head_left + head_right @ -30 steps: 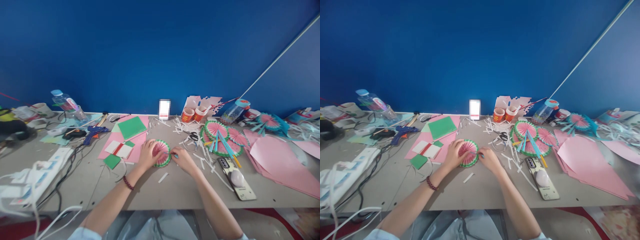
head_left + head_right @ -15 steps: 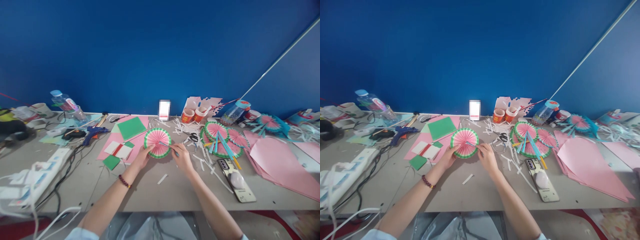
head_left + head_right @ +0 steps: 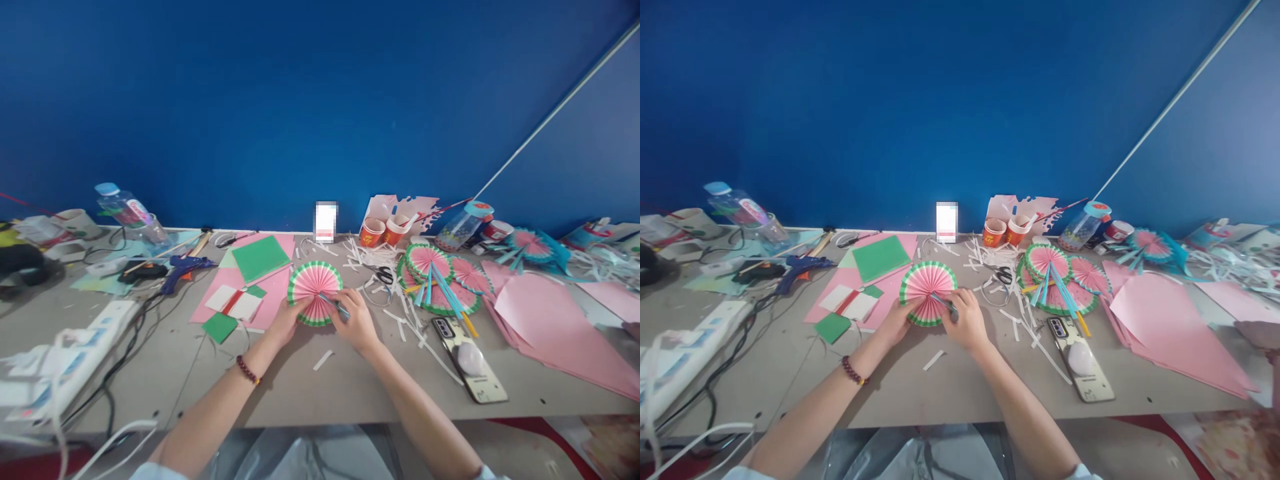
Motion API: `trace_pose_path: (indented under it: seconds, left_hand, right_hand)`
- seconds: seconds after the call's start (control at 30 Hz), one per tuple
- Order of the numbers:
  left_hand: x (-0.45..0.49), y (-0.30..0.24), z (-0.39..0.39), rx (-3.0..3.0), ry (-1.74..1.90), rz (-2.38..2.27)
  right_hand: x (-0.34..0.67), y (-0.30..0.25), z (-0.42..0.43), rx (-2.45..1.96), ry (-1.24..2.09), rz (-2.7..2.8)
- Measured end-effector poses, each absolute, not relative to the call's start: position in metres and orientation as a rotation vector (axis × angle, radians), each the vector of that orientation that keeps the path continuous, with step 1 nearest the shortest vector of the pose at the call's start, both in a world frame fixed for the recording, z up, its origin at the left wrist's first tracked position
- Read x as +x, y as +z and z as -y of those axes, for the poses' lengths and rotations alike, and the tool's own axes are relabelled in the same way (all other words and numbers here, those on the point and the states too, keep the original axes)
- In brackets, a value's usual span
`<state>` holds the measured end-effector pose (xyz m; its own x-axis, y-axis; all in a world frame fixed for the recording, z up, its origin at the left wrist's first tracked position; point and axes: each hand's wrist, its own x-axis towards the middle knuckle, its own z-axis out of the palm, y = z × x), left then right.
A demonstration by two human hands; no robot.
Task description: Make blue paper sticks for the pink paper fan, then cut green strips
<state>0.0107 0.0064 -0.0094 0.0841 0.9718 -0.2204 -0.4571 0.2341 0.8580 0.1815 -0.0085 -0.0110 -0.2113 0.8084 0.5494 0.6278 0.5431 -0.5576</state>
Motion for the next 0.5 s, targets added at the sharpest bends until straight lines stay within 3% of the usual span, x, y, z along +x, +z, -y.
trace_pose_path:
  seconds: [0.5]
  left_hand:
    - [0.0116,-0.0186,-0.0031,0.818,1.115,-0.889]
  right_hand:
    - [0.1791,-0.0158,0.0068,-1.161,0.195,1.852]
